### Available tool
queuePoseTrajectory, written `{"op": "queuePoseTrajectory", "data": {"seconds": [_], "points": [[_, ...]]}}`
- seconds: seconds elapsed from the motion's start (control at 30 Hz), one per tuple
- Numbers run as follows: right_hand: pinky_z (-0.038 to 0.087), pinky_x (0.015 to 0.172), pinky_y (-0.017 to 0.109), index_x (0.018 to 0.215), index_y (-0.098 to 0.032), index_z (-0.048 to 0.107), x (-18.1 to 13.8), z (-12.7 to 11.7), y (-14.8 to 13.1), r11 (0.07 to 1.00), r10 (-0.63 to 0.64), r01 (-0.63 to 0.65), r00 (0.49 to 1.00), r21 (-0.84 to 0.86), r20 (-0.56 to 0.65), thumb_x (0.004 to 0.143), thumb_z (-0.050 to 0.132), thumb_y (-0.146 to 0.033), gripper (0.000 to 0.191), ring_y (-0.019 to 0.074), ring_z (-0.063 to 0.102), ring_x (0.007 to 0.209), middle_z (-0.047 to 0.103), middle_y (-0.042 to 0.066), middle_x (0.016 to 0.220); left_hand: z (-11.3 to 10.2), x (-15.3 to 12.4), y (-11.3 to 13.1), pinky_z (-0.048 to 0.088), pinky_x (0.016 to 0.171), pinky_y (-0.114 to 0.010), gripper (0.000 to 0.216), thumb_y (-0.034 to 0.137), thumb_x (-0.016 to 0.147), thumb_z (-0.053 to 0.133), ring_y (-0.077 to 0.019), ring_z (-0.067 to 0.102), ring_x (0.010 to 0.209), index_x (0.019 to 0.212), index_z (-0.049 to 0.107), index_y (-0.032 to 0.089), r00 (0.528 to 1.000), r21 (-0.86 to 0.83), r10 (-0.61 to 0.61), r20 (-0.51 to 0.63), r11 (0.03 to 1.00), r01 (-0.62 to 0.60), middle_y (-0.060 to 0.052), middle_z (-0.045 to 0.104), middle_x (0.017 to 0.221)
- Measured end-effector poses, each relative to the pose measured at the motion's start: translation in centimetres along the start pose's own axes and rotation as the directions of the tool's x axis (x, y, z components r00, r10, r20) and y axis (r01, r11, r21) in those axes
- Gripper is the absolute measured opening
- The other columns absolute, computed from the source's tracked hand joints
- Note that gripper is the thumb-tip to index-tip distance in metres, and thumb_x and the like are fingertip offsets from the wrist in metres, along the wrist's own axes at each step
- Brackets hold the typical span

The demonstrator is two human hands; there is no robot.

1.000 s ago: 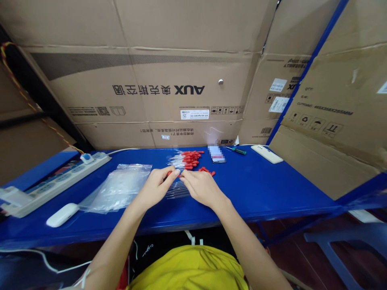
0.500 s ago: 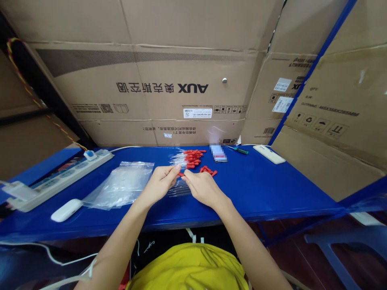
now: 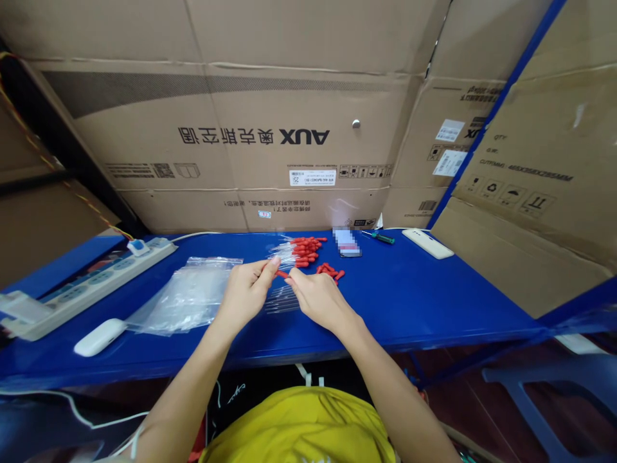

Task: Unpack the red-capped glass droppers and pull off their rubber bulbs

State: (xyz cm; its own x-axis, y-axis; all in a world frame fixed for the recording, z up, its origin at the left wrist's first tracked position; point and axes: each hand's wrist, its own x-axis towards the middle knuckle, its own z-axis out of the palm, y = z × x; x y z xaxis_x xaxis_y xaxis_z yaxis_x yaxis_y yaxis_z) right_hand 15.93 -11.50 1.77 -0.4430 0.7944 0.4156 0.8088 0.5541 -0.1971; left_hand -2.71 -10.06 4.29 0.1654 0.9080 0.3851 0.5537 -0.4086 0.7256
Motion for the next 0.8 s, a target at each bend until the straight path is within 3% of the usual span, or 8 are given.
{"op": "queuePoseTrajectory", "data": {"seconds": [0.4,0.8], "points": [[0.02,0.058,0.03,0.107,-0.018,0.059,0.0,-0.5,-0.4,0.999,0.003,-0.003,1.0,0.033,-0.006,0.115,0.035,-0.036,0.032,0.0174,0.07,0.068,0.076,0.004,0.083,-0.7,-0.3,0.9,0.023,0.055,-0.028,0.056,0.056,0.102,0.041,-0.0093,0.032,0.052,0.061,0.039,0.018,0.999,0.103,0.013,-0.053,0.995,-0.007,0.004,0.034,0.053],[0.026,0.059,0.028,0.107,-0.019,0.059,0.2,-0.3,-0.5,0.999,0.02,-0.021,1.0,0.05,0.019,0.115,0.035,-0.039,0.033,0.0168,0.07,0.07,0.076,0.005,0.085,-0.5,-0.4,1.5,0.026,0.055,-0.027,0.053,0.051,0.103,0.043,-0.0098,0.034,0.053,0.061,0.044,0.018,0.991,0.145,0.041,-0.131,0.989,-0.022,0.003,0.037,0.053]]}}
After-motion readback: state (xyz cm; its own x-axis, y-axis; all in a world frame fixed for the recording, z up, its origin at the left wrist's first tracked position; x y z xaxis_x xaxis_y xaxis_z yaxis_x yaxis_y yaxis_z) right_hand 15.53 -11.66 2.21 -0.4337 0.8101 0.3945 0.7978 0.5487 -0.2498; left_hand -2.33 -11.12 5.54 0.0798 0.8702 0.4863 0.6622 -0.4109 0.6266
